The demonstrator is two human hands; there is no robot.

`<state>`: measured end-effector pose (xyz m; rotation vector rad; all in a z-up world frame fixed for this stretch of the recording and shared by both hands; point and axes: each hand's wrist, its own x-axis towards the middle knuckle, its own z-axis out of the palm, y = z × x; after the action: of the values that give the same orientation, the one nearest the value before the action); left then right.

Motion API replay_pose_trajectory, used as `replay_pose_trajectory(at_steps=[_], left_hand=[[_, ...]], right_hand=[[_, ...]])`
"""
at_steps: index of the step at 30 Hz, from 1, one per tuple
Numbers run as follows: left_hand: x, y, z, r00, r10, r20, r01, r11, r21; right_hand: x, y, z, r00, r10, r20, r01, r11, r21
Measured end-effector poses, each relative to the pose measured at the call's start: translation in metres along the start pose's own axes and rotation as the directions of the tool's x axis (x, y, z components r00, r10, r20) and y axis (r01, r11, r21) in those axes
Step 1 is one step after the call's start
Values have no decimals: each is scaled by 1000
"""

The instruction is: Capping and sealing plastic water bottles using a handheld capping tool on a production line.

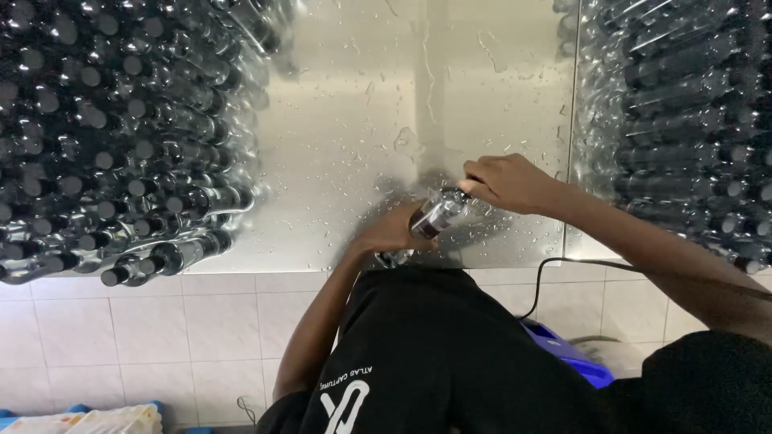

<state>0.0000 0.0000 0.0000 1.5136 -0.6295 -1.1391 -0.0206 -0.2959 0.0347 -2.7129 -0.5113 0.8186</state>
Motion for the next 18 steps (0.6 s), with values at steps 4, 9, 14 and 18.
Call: replay_pose_trajectory(at_steps=[4,9,14,18], left_hand=[[9,-13,4,986,-123,-116,162,883,440],[7,-2,-2,981,-176,-77,191,846,498],[-8,31,-10,995,-104,-4,98,927,362],[-7,15,-11,992,-62,108,19,934,356]], right_hand=[[-3,10,26,967,246,72,-256,916,310],[-29,-11,-1,971,206,120,-237,770,593],[-51,-25,-11,998,49,41,-51,997,60],[-54,-22,15,998,-27,51,31,997,-65]])
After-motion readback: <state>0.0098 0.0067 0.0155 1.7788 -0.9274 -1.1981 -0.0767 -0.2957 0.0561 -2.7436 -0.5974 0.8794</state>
